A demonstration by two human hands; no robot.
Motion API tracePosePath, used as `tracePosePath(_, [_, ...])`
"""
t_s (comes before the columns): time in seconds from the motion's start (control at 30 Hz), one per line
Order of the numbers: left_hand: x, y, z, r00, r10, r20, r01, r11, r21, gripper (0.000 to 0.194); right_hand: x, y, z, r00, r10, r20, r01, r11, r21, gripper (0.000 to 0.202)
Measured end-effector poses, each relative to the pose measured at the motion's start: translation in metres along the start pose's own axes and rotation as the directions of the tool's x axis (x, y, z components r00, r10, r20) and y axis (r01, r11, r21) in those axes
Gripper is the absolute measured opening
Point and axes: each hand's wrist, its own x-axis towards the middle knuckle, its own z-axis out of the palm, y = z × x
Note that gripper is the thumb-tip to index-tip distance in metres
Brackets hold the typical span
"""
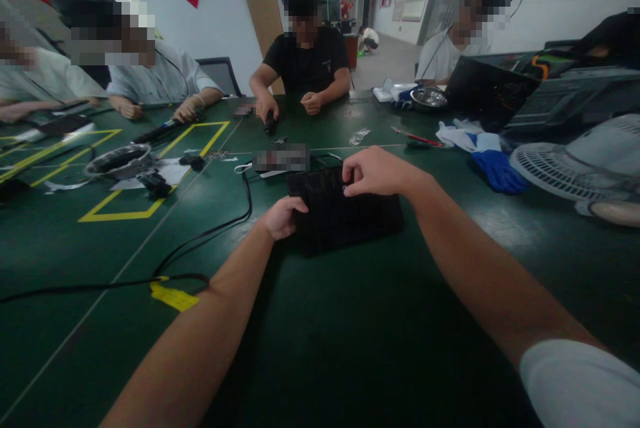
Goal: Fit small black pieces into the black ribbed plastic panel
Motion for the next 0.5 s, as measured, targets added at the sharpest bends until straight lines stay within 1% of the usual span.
tracePosePath(0.1, [-0.0015,0.0011,0.0032,0.999,-0.005,-0.036,0.005,1.000,-0.009,0.062,0.0002,-0.0036,0.0025,0.998,-0.005,-0.058,0.000,0.997,-0.082,0.018])
tracePosePath(0.17, [-0.0021,0.0013,0.0042,0.999,0.003,-0.045,-0.004,1.000,-0.008,0.064,0.0005,-0.0041,0.0037,0.997,-0.013,-0.077,0.005,0.995,-0.104,0.019])
tracePosePath(0.37, [-0.0018,0.0015,0.0045,1.000,0.007,-0.015,-0.007,1.000,-0.018,0.064,0.0022,-0.0012,0.0052,0.997,-0.009,-0.077,0.004,0.997,-0.072,0.017])
tracePosePath(0.5, [-0.0017,0.0018,0.0049,0.999,0.003,-0.032,-0.004,1.000,-0.018,0.061,0.0026,-0.0017,0.0060,0.997,-0.006,-0.079,0.002,0.999,-0.047,0.019])
